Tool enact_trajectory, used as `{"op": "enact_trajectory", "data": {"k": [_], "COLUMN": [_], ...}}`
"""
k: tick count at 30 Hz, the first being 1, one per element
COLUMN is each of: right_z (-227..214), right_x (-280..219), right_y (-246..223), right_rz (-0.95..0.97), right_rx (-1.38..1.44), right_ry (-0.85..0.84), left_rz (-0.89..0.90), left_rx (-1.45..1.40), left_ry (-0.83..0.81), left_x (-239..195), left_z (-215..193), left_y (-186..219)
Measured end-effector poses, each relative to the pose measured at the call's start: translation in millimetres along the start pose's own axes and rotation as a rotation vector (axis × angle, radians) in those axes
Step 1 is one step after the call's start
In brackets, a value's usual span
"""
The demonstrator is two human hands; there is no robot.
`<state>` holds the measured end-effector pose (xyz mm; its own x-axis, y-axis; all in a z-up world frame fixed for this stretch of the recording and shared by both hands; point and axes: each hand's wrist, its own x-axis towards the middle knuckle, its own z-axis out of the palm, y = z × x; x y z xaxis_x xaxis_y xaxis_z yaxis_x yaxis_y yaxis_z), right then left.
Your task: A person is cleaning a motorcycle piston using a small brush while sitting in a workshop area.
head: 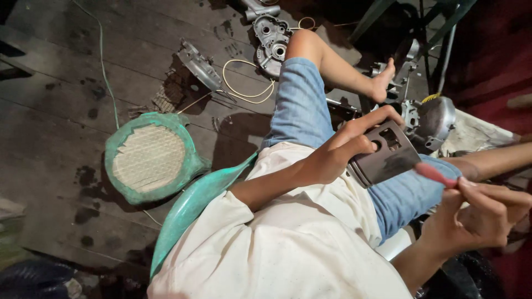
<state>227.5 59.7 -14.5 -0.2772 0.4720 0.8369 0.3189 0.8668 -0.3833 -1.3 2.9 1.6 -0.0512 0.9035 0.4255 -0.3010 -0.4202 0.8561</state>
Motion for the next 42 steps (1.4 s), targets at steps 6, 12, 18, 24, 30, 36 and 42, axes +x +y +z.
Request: {"op": "enact_trajectory", "data": {"k": [6, 12, 18, 24, 30, 36, 42], "right_z": [15.0, 8.9, 9.7, 10.1, 3.1, 2.6, -1.8], "right_x": [-15.8, -2.7, -11.5, -45.3, -41.2, -2.0, -13.5], "right_y": [-8.4, -2.0, 3.0, 22.8, 47.0, -23.7, -9.6], "right_rz": [0.047, 0.011, -0.02, 0.001, -0.254, 0.078, -0.014], "right_rx": [0.23, 0.031, 0.079, -0.13, -0.072, 0.105, -0.099], "right_ry": [-0.066, 0.052, -0.035, -0.015, 0.034, -0.2, 0.098], "left_rz": [-0.079, 0.033, -0.01, 0.023, 0.055, 0.076, 0.086], "left_rx": [-0.038, -0.069, -0.059, -0.092, -0.081, -0.073, -0.254], "left_ry": [0.047, 0.036, 0.055, 0.051, 0.054, 0.102, -0.005], "left_x": [-5.6, -1.3, -4.2, -2.6, -0.9, 1.8, 6.3], "left_z": [-0.8, -0.2, -2.0, -1.4, -2.8, -5.9, -10.3], "left_y": [7.3, 1.5, 8.8, 3.0, 5.2, -13.1, -27.1]}}
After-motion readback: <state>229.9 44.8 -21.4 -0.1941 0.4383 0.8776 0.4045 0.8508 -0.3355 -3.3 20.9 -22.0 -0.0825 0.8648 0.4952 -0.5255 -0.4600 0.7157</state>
